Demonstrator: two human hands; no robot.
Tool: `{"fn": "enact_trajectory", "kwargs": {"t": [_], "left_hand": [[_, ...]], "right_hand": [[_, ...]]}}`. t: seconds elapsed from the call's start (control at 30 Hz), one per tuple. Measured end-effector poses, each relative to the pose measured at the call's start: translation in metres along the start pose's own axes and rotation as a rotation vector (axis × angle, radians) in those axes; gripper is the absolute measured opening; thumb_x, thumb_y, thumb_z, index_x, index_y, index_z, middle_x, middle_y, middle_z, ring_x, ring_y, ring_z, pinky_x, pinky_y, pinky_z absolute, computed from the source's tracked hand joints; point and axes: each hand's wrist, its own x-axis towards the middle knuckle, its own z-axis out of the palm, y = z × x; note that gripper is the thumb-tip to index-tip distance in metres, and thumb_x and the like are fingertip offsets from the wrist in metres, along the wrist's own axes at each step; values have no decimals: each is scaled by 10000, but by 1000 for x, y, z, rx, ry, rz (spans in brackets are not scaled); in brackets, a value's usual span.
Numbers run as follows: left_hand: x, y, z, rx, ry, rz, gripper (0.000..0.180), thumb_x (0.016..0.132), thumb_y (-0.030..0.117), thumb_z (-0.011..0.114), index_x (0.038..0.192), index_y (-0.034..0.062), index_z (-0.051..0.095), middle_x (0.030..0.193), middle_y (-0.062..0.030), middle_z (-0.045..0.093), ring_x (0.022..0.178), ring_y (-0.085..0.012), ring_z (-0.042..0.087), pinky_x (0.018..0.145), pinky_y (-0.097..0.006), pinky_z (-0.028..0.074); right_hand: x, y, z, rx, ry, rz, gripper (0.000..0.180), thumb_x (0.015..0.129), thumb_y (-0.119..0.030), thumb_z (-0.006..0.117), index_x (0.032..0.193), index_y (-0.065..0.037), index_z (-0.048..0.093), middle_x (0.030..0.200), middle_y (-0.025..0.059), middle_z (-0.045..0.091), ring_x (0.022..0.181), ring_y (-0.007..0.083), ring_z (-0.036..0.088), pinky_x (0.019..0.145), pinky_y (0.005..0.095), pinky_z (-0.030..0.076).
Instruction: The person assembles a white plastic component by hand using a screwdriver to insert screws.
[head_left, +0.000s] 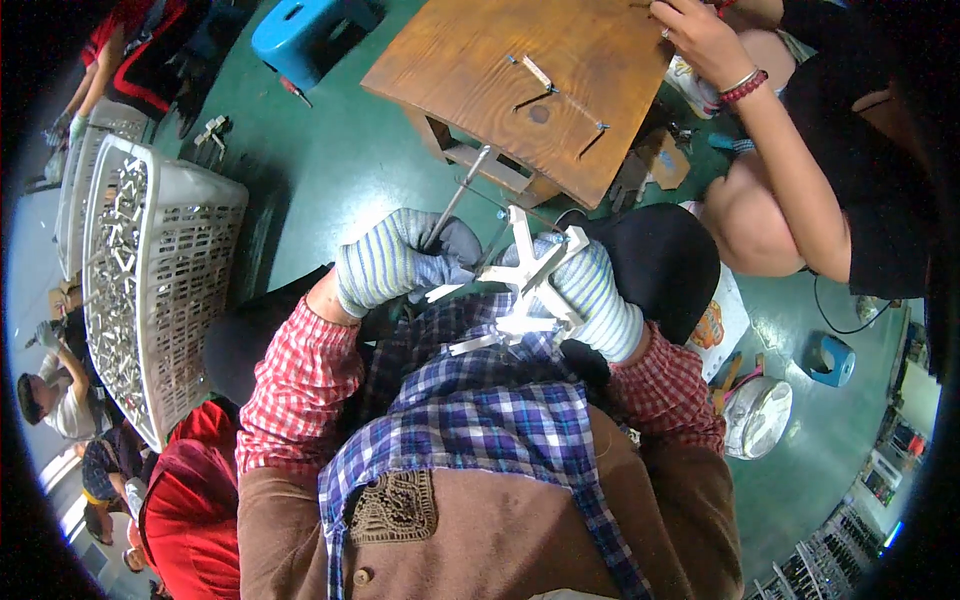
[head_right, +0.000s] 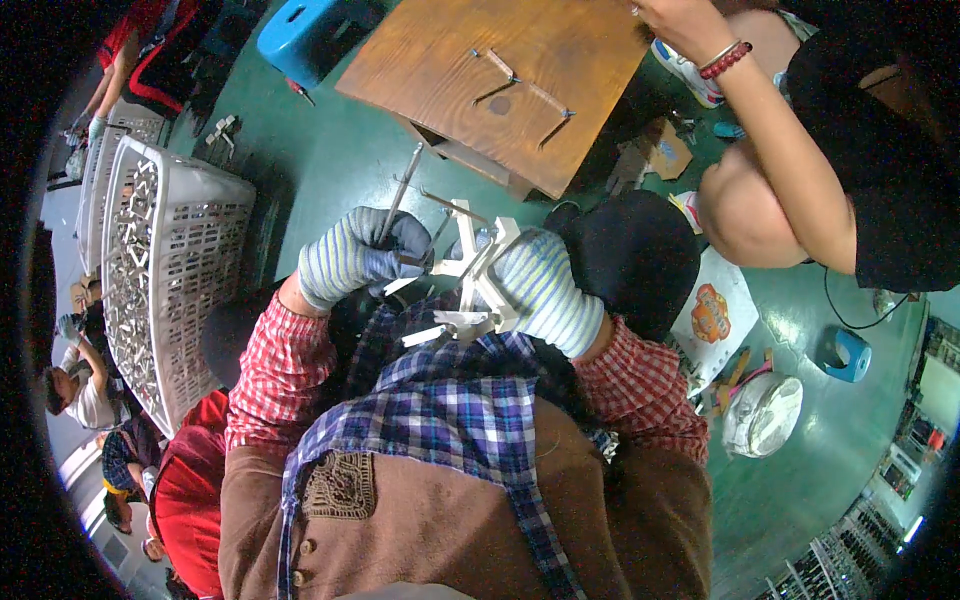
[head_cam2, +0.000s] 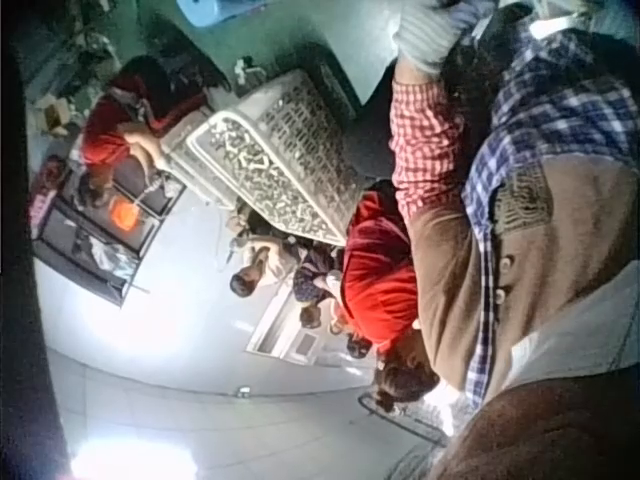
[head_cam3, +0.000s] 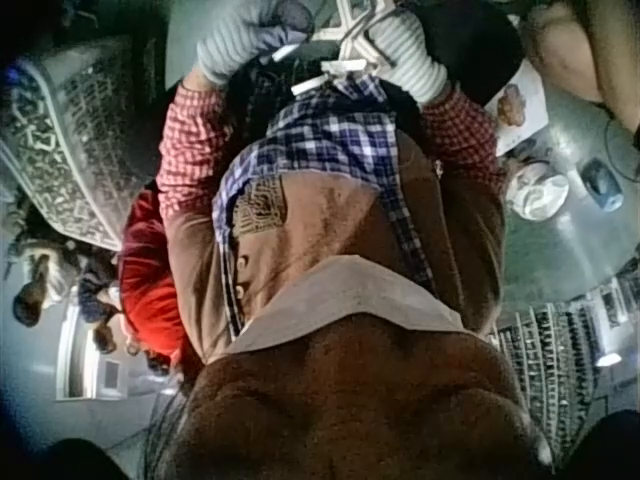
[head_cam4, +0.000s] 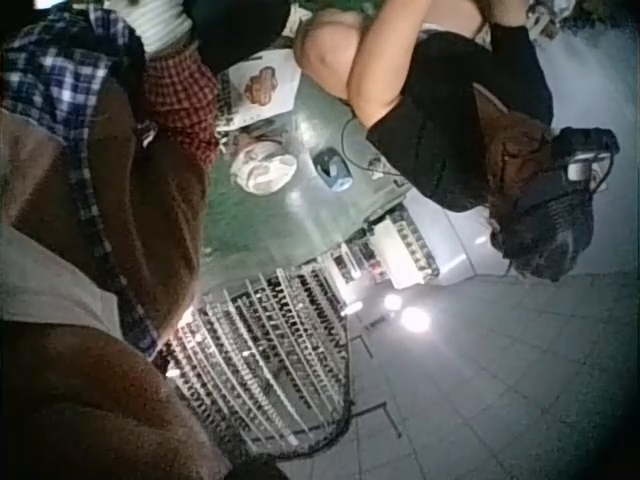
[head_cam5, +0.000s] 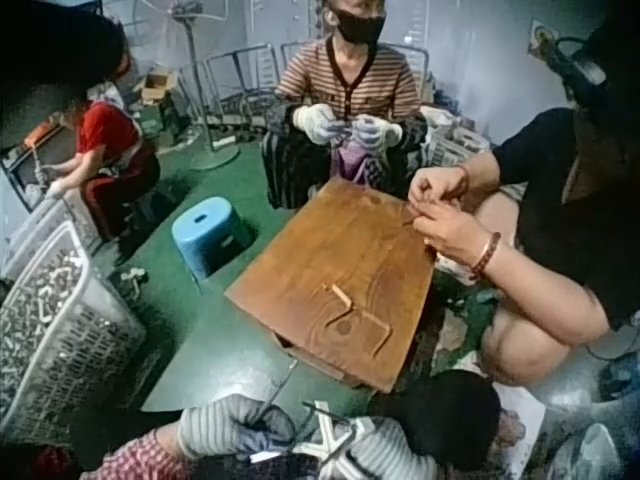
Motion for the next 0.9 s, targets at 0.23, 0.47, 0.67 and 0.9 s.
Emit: {"fn": "enact_trajectory", "kwargs": {"t": [0.23, 0.47, 0.67, 0.9], "left_hand": [[1, 4, 1, 63, -113, -50, 152, 805, 110, 765, 923, 34, 706, 683, 27, 633, 536, -34, 514, 477, -205, 400], [-2, -2, 1, -47, -100, -50, 141, 805, 111, 763, 892, 22, 699, 661, 2, 625, 507, -44, 511, 449, -211, 391], [-8, 1, -4, -68, 68, 11, 146, 815, 131, 755, 903, 26, 705, 692, 7, 638, 549, -39, 527, 484, -191, 396], [-14, 6, 5, 110, 163, 140, 173, 821, 120, 737, 949, 9, 704, 841, -26, 687, 762, -84, 609, 716, -242, 488]], "right_hand": [[-16, 21, 41, 799, -66, 192, 236, 915, -183, 570, 1110, -162, 701, 903, 77, 665, 714, 211, 623, 626, 364, 504], [-4, 4, 26, 540, 212, -75, 273, 898, -105, 559, 1144, -55, 667, 837, 67, 660, 616, 177, 592, 587, 317, 513], [5, 4, 22, 120, 87, -35, 240, 887, -144, 581, 1101, -97, 681, 825, 57, 659, 646, 178, 619, 593, 337, 517], [7, -6, 9, 250, 211, -50, 240, 884, -252, 602, 1095, -224, 713, 879, 50, 697, 705, 270, 637, 618, 378, 507]]}}
